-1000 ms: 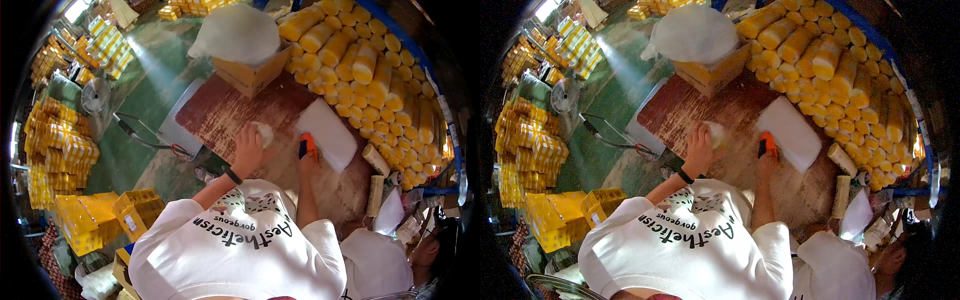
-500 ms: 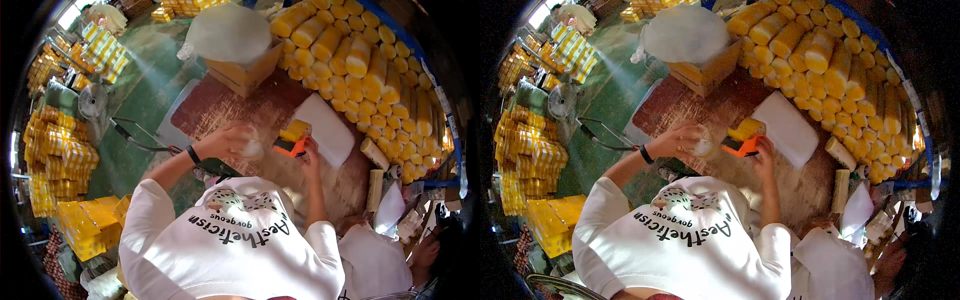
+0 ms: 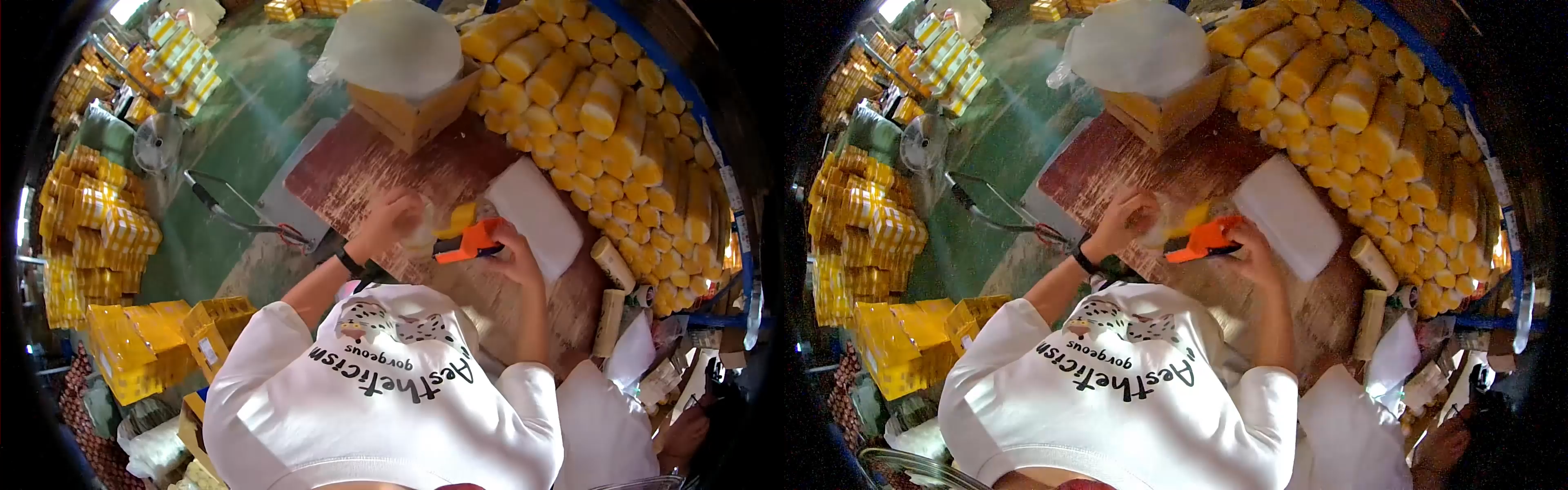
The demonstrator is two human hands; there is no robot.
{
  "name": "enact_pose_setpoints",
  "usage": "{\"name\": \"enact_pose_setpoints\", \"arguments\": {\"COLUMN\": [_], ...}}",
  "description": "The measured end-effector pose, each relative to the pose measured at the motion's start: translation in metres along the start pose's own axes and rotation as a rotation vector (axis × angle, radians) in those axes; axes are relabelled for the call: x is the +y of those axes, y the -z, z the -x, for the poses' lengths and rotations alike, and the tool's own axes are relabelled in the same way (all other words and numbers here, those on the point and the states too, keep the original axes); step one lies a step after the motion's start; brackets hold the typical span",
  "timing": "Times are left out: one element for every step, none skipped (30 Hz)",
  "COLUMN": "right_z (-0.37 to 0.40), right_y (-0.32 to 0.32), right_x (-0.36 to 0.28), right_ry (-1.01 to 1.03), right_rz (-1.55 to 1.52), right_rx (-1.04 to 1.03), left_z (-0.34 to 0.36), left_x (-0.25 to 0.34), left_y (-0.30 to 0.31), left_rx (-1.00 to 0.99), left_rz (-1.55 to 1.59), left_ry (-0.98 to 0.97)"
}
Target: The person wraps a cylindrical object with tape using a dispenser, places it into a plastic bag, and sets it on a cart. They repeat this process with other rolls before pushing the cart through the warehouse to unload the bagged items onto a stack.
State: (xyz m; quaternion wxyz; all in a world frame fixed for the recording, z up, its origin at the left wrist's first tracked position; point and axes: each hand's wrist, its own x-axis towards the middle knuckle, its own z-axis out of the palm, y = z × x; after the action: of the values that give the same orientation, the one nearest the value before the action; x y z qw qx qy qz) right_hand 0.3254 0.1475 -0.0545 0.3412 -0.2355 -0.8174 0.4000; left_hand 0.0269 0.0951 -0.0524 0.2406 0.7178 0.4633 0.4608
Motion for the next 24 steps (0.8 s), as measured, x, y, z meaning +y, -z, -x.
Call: {"name": "enact_pose_setpoints", "arguments": {"right_z": [0.0, 0.0, -0.003, -0.007, -0.014, -0.018, -0.021, -0.023, -0.024, -0.024, -0.024, -0.023, -0.021, -0.017, -0.016, -0.015, -0.015, -0.014, -0.012, -0.007, -0.005, -0.001, 0.004, 0.008], "right_y": [0.002, 0.005, 0.007, 0.006, 0.007, 0.006, 0.007, 0.007, 0.007, 0.006, 0.005, 0.003, 0.002, -0.001, -0.002, -0.005, -0.009, -0.014, -0.02, -0.027, -0.031, -0.031, -0.029, -0.027], "right_x": [0.002, 0.005, 0.004, 0.002, -0.001, -0.005, -0.009, -0.012, -0.014, -0.014, -0.013, -0.011, -0.009, -0.007, -0.007, -0.006, -0.006, -0.007, -0.004, 0.003, 0.003, 0.001, -0.002, -0.004], "right_ry": [-0.063, -0.124, -0.184, -0.172, -0.153, -0.14, -0.125, -0.111, -0.097, -0.08, -0.063, -0.047, -0.087, -0.128, -0.169, -0.194, -0.22, -0.247, -0.284, -0.321, -0.357, -0.334, -0.311, -0.286], "right_rz": [0.053, 0.106, 0.161, 0.2, 0.245, 0.286, 0.324, 0.361, 0.398, 0.416, 0.434, 0.452, 0.439, 0.425, 0.411, 0.378, 0.344, 0.309, 0.284, 0.26, 0.237, 0.274, 0.312, 0.35], "right_rx": [-0.025, -0.049, -0.072, -0.062, -0.053, -0.041, -0.065, -0.087, -0.109, -0.112, -0.115, -0.12, -0.107, -0.094, -0.081, -0.081, -0.082, -0.083, -0.069, -0.053, -0.037, -0.011, 0.015, 0.041], "left_z": [-0.003, -0.005, -0.008, -0.01, -0.012, -0.015, -0.017, -0.017, -0.017, -0.018, -0.018, -0.017, -0.016, -0.015, -0.015, -0.014, -0.011, -0.01, -0.009, -0.008, -0.007, -0.007, -0.007, -0.007], "left_x": [-0.006, -0.012, -0.017, -0.019, -0.019, -0.011, -0.002, 0.01, 0.026, 0.034, 0.032, 0.027, 0.021, 0.014, 0.009, 0.006, 0.003, 0.005, 0.006, 0.005, 0.004, 0.003, 0.003, 0.007], "left_y": [0.0, 0.002, 0.005, 0.007, 0.006, 0.005, 0.005, 0.005, 0.006, 0.006, 0.005, 0.002, -0.001, -0.003, -0.004, -0.005, -0.009, -0.012, -0.015, -0.017, -0.019, -0.02, -0.021, -0.021], "left_rx": [-0.053, -0.115, -0.176, -0.234, -0.224, -0.221, -0.221, -0.183, -0.146, -0.109, -0.097, -0.084, -0.071, -0.087, -0.103, -0.119, -0.08, -0.041, -0.003, 0.019, 0.041, 0.064, 0.08, 0.097], "left_rz": [0.138, 0.122, 0.105, 0.087, 0.103, 0.122, 0.142, 0.196, 0.25, 0.304, 0.271, 0.239, 0.206, 0.224, 0.242, 0.26, 0.303, 0.346, 0.389, 0.434, 0.479, 0.523, 0.453, 0.383], "left_ry": [0.033, -0.022, -0.078, -0.135, -0.188, -0.238, -0.287, -0.213, -0.14, -0.066, -0.097, -0.128, -0.159, -0.118, -0.077, -0.034, 0.021, 0.078, 0.135, 0.186, 0.237, 0.287, 0.273, 0.258]}}
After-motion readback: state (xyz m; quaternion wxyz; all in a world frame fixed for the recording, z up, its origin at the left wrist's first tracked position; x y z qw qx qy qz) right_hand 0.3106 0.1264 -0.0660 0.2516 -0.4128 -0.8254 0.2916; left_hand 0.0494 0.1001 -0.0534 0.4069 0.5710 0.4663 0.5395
